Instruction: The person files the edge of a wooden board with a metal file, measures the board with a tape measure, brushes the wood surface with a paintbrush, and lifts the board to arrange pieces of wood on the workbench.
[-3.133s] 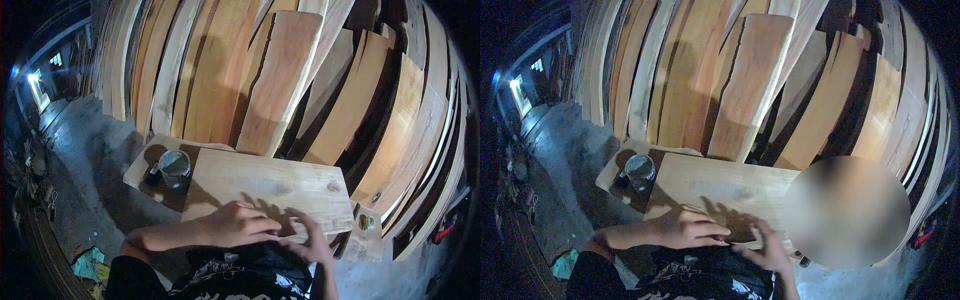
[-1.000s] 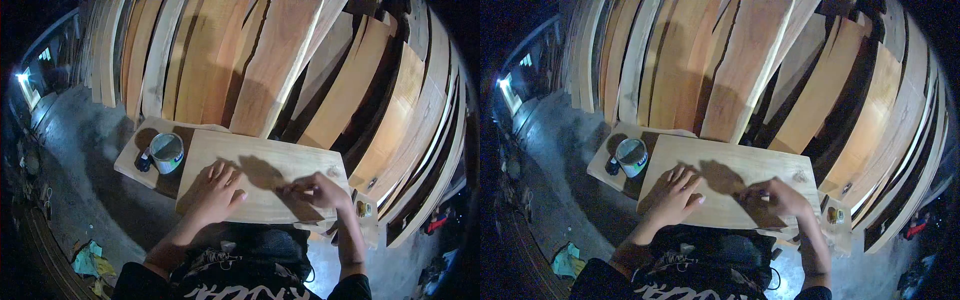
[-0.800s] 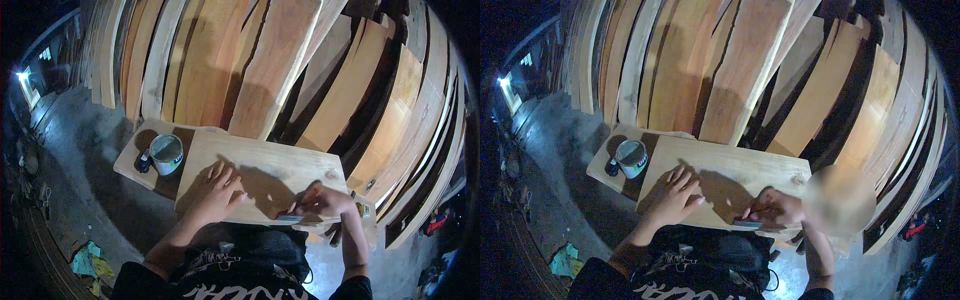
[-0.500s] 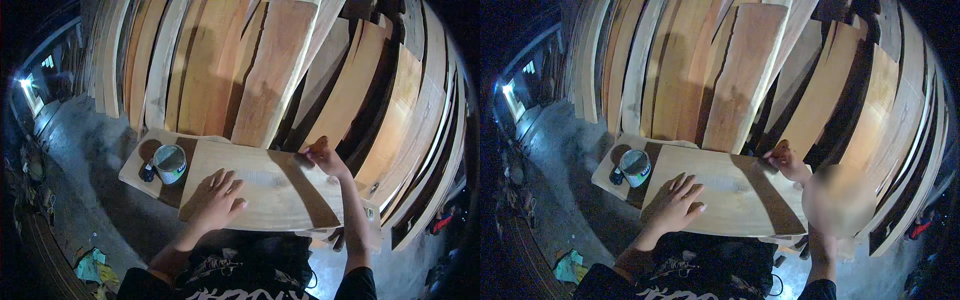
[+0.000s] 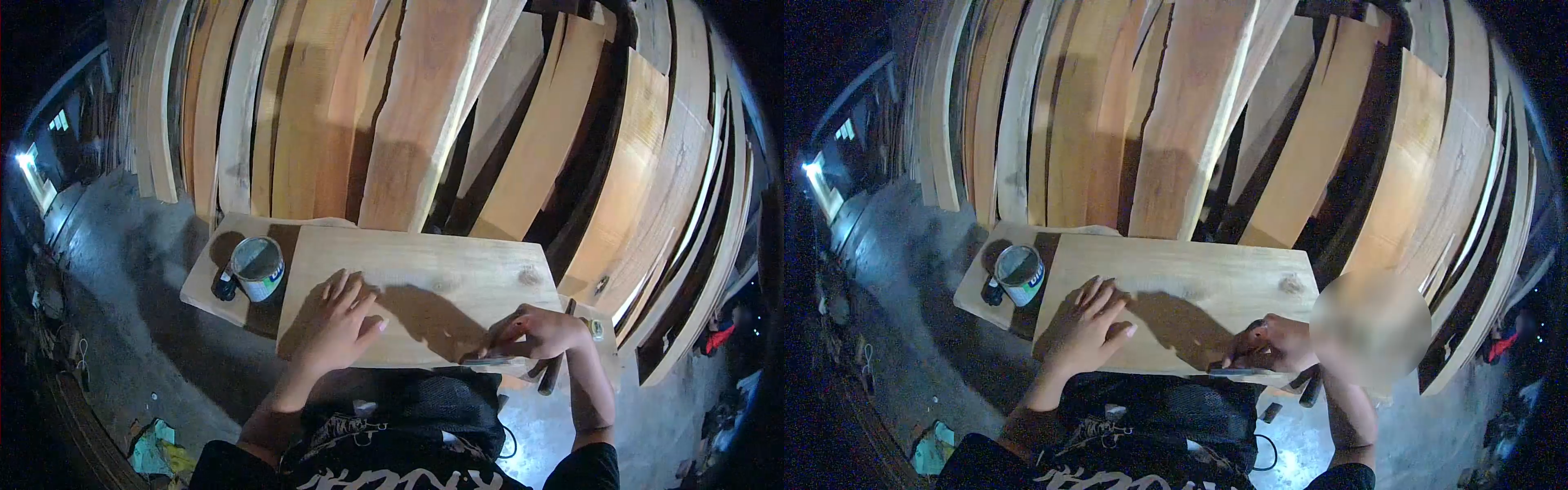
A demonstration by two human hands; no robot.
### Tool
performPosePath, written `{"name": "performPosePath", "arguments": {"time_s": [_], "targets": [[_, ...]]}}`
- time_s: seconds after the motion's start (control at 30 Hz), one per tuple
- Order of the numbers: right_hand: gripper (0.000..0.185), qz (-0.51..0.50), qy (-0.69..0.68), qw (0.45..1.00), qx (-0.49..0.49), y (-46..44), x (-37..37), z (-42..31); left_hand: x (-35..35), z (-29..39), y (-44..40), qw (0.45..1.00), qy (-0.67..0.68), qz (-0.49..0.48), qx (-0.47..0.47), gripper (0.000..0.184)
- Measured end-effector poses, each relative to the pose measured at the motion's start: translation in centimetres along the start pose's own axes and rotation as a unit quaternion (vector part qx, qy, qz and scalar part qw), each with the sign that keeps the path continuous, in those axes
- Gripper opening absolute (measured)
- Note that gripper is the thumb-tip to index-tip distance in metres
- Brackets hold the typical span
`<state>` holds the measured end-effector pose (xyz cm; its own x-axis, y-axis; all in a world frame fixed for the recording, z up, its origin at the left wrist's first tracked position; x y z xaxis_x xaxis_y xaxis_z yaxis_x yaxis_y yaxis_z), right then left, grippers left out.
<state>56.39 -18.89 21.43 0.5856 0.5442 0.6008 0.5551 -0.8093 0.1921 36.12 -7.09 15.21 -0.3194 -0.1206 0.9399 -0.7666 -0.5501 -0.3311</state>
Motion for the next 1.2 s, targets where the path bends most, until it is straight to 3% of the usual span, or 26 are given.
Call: {"name": "performPosePath", "arguments": {"time_s": [0.13,0.2,0.27,0.3,0.4,0.43,0.47,0.67,0.73,0.8,0.93,0.97,1.0,1.07,1.1,1.13,1.2], "targets": [[0.016,0.091,-0.143,0.985,0.017,1.1,4.2,4.7,1.0,0.2,0.0,1.0,0.001,0.017,-0.01,0.053],[0.013,0.179,0.064,0.975,-0.111,0.6,8.4,7.5,1.2,0.2,0.1,1.0,-0.002,0.013,-0.009,0.053],[0.011,0.33,0.058,0.93,-0.153,1.4,12.6,17.1,1.4,0.2,0.0,1.0,-0.001,0.011,-0.007,0.053],[0.014,0.389,0.121,0.902,-0.14,1.3,13.6,16.0,1.2,0.2,0.1,1.0,-0.002,0.013,-0.015,0.053],[0.021,0.427,0.211,0.873,-0.11,0.1,13.3,15.3,1.1,0.1,0.0,1.0,-0.002,0.006,-0.018,0.053],[0.021,0.408,0.24,0.877,-0.086,-0.5,12.2,14.6,1.1,0.1,0.0,1.0,-0.002,0.003,-0.014,0.053],[0.021,0.391,0.246,0.877,-0.131,-0.8,11.5,15.0,1.1,0.0,0.1,1.0,-0.003,0.008,-0.013,0.053],[0.019,0.244,0.146,0.953,-0.103,0.2,6.1,8.5,0.5,-0.1,0.3,1.0,0.008,0.019,-0.003,0.053],[0.022,0.142,0.148,0.978,-0.031,0.4,3.2,3.6,0.5,-0.2,0.3,1.0,0.011,0.017,0.001,0.052],[0.022,0.008,-0.007,1.0,-0.022,0.9,0.5,2.6,-0.1,-0.3,0.5,1.0,-0.005,0.018,-0.002,0.052],[0.027,-0.017,0.007,0.999,-0.043,1.6,0.0,4.0,-0.2,-0.3,0.4,1.0,-0.004,0.026,-0.003,0.052],[0.022,-0.032,-0.051,0.995,-0.076,1.2,1.3,3.2,-0.1,-0.3,0.5,1.0,0.002,0.029,0.0,0.052],[0.013,0.012,-0.124,0.992,-0.007,1.8,2.6,6.5,-0.2,-0.3,0.5,0.999,0.008,0.031,0.003,0.053],[0.016,0.182,0.001,0.98,-0.077,3.7,7.6,10.5,-0.1,-0.3,0.4,1.0,0.013,0.027,0.004,0.053],[0.023,0.206,-0.028,0.968,-0.142,3.5,9.2,11.9,0.1,-0.3,0.4,1.0,0.011,0.02,0.002,0.053],[0.018,0.254,-0.062,0.964,-0.059,3.5,10.8,12.3,0.3,-0.3,0.3,1.0,0.01,0.013,-0.001,0.053],[0.014,0.413,-0.002,0.905,-0.101,4.7,14.2,17.2,0.8,-0.1,0.1,1.0,0.009,0.002,-0.002,0.053]]}}
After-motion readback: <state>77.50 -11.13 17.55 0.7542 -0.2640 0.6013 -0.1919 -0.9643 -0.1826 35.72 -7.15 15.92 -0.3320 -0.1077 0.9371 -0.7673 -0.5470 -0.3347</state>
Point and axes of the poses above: each hand's wrist, its own y-axis away from the middle knuckle, its own x-axis out of the back of the hand, z = x × y, the point moved 8 cm from there along -y, towards the middle knuckle, and after that the axes turned 5 degrees about -y, right-handed, at the moved point
